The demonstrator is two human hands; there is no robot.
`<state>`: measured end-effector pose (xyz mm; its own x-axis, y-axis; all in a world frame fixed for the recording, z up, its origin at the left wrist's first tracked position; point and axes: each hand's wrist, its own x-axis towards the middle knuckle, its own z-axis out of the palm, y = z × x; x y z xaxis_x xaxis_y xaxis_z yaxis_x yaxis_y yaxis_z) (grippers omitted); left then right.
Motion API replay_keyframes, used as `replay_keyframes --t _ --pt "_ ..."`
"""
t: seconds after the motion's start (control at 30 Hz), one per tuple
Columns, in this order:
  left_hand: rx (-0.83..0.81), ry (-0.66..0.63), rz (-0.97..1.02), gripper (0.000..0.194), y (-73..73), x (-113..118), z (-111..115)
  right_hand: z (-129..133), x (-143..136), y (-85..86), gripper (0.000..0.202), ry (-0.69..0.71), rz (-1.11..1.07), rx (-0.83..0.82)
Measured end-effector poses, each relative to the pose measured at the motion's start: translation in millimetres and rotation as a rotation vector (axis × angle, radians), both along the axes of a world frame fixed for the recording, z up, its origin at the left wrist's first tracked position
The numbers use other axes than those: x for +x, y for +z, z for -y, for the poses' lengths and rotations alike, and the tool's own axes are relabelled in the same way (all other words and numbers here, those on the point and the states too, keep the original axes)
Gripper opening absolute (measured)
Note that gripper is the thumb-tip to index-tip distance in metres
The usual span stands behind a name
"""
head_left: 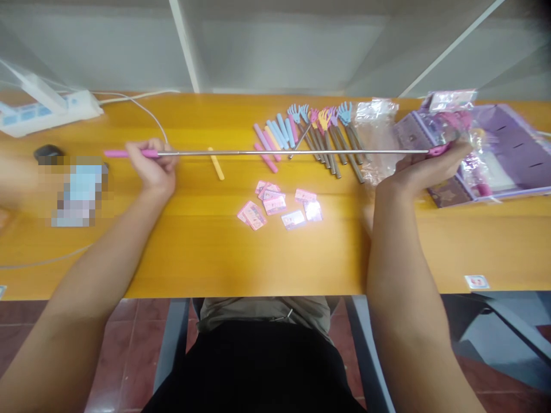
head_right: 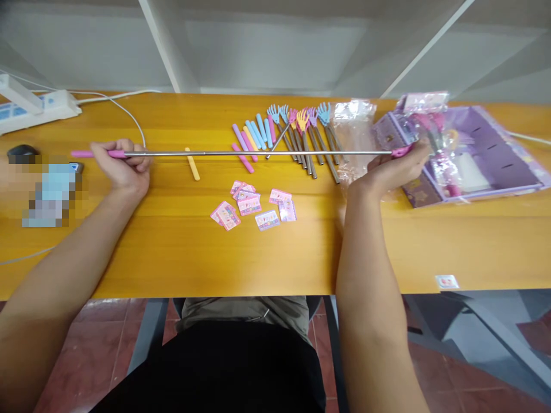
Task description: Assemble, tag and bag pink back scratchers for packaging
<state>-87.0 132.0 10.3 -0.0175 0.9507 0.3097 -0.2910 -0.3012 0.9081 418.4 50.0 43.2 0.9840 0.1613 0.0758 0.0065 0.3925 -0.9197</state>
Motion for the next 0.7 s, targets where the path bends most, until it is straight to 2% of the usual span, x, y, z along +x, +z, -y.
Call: replay_keyframes --t 0.07,0.2,0.27,0.43,0.53,0.7 --pt "0.031 -0.096 -0.028 0.065 -3.4 -5 -3 -2 4 -4.2 0.038 0.005 0.052 -0.05" --pt "0.107 -0.286 -0.147 0.071 -6.9 -11 -6 -8 9 -11.2 0.038 0.008 0.079 -0.018" --pt "0.109 -0.249 -0.175 0.072 -7.0 -10 -6 -10 9 -12.3 0.039 -0.008 0.062 -0.029" --pt "0.039 -0.034 -0.153 0.065 -5.1 -5 -5 -10 6 -8.4 0.045 -0.002 0.01 0.001" --pt "0.009 0.001 -0.149 0.061 -4.4 -3 -4 -8 2 -4.6 0.046 -0.003 -0.019 0.032" --pt "-0.035 0.041 -0.005 0.051 -3.7 0 -3 -9 0 -3.9 0.045 0.001 -0.057 0.044"
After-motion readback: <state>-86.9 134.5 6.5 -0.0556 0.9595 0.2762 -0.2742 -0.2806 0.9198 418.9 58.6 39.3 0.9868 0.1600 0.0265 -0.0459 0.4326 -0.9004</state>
